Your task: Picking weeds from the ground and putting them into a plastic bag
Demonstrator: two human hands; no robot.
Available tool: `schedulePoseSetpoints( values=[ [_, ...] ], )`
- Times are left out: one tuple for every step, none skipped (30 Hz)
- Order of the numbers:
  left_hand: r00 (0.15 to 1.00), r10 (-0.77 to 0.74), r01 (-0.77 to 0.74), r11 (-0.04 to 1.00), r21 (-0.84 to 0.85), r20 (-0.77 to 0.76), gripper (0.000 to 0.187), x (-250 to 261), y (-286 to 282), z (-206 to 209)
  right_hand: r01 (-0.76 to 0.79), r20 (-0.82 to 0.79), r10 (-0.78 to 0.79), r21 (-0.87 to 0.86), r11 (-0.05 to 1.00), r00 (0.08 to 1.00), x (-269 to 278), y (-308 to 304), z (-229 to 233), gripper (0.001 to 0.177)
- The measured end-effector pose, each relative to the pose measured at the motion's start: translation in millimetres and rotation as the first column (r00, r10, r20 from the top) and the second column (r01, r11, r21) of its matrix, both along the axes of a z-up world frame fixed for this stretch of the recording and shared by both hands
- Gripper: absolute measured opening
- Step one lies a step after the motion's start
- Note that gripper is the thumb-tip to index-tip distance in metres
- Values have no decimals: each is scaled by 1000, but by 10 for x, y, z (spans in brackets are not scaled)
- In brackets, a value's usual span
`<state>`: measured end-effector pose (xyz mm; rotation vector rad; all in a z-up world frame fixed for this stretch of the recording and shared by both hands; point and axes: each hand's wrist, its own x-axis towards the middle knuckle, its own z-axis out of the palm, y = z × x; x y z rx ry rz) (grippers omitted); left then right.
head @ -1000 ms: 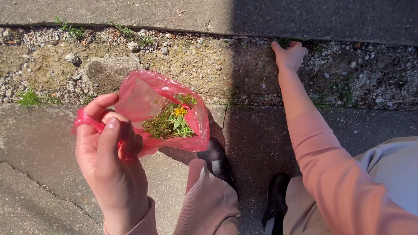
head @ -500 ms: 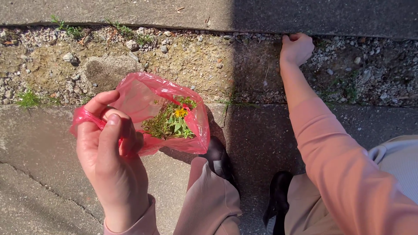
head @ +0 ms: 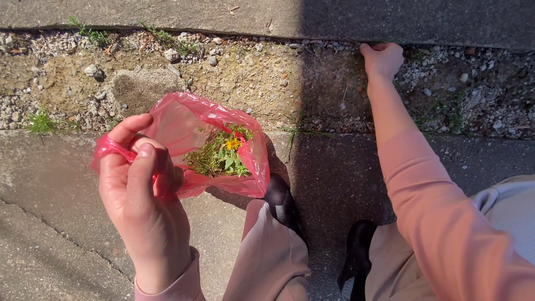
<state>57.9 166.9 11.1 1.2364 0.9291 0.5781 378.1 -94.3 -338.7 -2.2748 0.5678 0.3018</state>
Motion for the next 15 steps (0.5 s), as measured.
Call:
schedulePoseSetpoints(
  values=[
    [1000,-10,10,1000,-2,8,29,12,3,0,-9,-40,7,-59,998,999,57,-15,-51,34],
    [1000,-21,21,1000,-8,12,29,7,-5,1,-22,-85,11,-121,992,996,81,-52,-106,43],
    [1000,-20,20,1000,-8,10,29,-6,-6,8,-22,-87,12,-121,992,996,82,-55,-111,43],
    [1000,-8,8,1000,-5,7,30,-7,-5,11,-63,-111,46,-150,987,993,102,-59,-111,46],
    [1000,3,-3,1000,-2,4,30,-8,-4,14,-103,-137,79,-178,979,987,124,-62,-111,48],
    [1000,4,-4,1000,-3,4,30,-7,-8,16,-104,-137,79,-179,978,987,151,-93,-174,48],
    [1000,8,-8,1000,-4,-1,29,-8,-11,18,-42,-110,24,-161,986,994,177,-123,-238,44],
    [1000,14,-14,1000,-3,-8,29,-14,-8,22,19,-85,-31,-139,990,996,197,-132,-310,41],
    [1000,14,-14,1000,0,-9,29,-32,-5,17,18,-86,-30,-137,990,996,200,-127,-291,41],
    [1000,5,-5,1000,1,2,29,-45,-1,12,92,-87,-96,-58,994,992,208,-128,-267,37],
    [1000,-4,4,1000,3,12,28,-57,1,8,165,-93,-162,21,986,982,217,-131,-242,35],
    [1000,-5,5,1000,2,12,28,-62,1,12,166,-92,-164,19,986,982,221,-173,-286,35],
    [1000,-2,2,1000,4,14,29,-67,0,18,151,-60,-149,25,988,987,225,-215,-329,32],
    [1000,2,-2,1000,9,20,30,-66,5,21,134,-25,-133,33,990,991,247,-244,-369,29],
    [1000,0,-1,1000,9,23,30,-61,3,27,135,-22,-134,33,990,991,238,-252,-336,29]
  ],
)
